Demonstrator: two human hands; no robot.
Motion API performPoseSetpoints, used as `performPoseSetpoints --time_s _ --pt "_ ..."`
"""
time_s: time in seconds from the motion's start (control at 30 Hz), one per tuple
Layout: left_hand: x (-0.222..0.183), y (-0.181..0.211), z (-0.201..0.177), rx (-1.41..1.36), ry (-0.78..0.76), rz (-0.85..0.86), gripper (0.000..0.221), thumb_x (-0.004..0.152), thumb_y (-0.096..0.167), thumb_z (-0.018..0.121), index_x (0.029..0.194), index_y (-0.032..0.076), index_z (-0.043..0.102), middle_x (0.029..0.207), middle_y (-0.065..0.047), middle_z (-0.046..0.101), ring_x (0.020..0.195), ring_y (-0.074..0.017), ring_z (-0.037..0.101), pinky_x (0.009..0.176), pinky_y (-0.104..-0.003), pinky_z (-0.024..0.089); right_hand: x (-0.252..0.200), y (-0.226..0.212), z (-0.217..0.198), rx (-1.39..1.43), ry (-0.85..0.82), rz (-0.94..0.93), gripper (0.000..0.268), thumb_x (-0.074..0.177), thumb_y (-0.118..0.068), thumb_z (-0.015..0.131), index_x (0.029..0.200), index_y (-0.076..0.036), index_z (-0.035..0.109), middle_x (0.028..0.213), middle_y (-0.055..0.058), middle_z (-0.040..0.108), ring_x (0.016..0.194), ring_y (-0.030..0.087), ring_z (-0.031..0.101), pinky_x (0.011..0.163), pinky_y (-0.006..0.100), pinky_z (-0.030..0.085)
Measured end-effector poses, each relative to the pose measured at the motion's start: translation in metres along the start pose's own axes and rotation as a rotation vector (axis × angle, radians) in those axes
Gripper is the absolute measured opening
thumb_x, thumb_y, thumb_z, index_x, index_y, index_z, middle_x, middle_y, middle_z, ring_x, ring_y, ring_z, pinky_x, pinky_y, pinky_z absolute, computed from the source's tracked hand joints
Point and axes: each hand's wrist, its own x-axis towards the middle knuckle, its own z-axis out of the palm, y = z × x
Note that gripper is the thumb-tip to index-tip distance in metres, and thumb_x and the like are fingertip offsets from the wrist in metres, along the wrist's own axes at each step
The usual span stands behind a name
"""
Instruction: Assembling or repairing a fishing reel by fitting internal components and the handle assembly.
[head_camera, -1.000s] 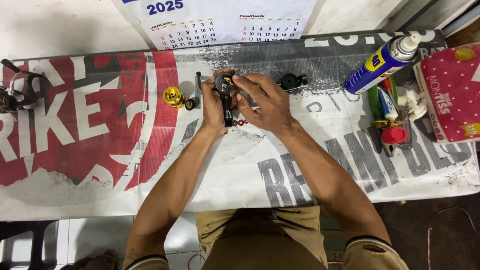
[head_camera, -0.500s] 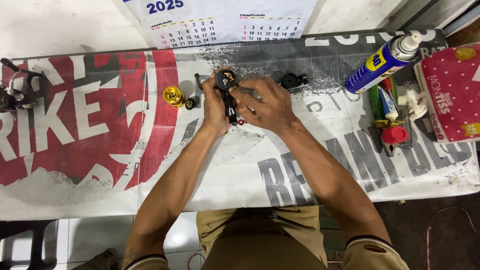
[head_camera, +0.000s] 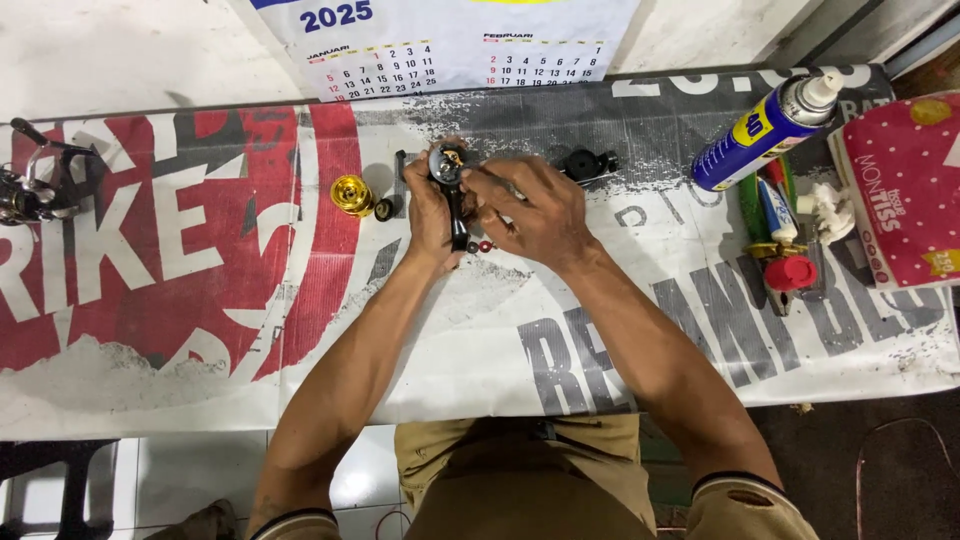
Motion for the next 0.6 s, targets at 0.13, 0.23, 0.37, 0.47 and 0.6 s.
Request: performPoseSetpoints --time_s 0.13,0.23,0.37,0.47,0.6 --pt "-0.012 0.002 0.011 0.059 0.009 0.049 0.057 0.098 0.059 0.041 0.099 0.005 0.061 0.062 -0.016 0.057 0.057 -0.0249 0.061 0.048 -0.027 0.046 0.010 -0.003 -0.002 -0.022 -0.013 -0.011 0.030 0.102 -0.020 0.052 0.116 -0.018 0.079 0.098 0.005 0.067 0.076 0.024 0.065 0.058 0.035 0.057" --pt "-0.020 0.003 0.018 0.142 0.029 0.128 0.052 0.099 0.054 0.039 0.109 0.007 0.060 0.067 -0.014 0.057 0.059 -0.0208 0.059 0.052 -0.025 0.048 0.010 -0.004 0.000 -0.041 0.027 -0.031 0.027 0.100 -0.020 0.055 0.109 -0.017 0.081 0.095 0.005 0.067 0.074 0.024 0.063 0.056 0.034 0.054" --pt "-0.025 0.021 0.036 0.264 0.094 0.138 0.053 0.096 0.053 0.038 0.106 0.007 0.063 0.066 -0.012 0.055 0.057 -0.0186 0.055 0.052 -0.024 0.044 0.004 -0.004 -0.001 -0.119 -0.033 -0.034 0.025 0.102 -0.026 0.054 0.105 -0.019 0.078 0.096 0.003 0.067 0.074 0.023 0.066 0.060 0.033 0.056" --pt "-0.006 0.003 0.016 0.199 0.144 0.103 0.056 0.093 0.054 0.040 0.103 0.007 0.068 0.063 -0.013 0.056 0.054 -0.0186 0.058 0.048 -0.023 0.041 -0.004 0.000 0.005 -0.141 -0.052 -0.072 0.029 0.104 -0.029 0.050 0.104 -0.019 0.077 0.099 0.004 0.067 0.074 0.023 0.066 0.061 0.033 0.057" --pt "0.013 -0.016 -0.023 -0.014 -0.024 0.170 0.052 0.099 0.052 0.042 0.119 0.013 0.070 0.066 -0.014 0.056 0.056 -0.0184 0.056 0.049 -0.020 0.041 0.012 -0.014 -0.007 -0.024 -0.034 -0.102 0.037 0.108 -0.027 0.041 0.108 -0.012 0.075 0.102 0.009 0.067 0.077 0.027 0.067 0.061 0.035 0.056"
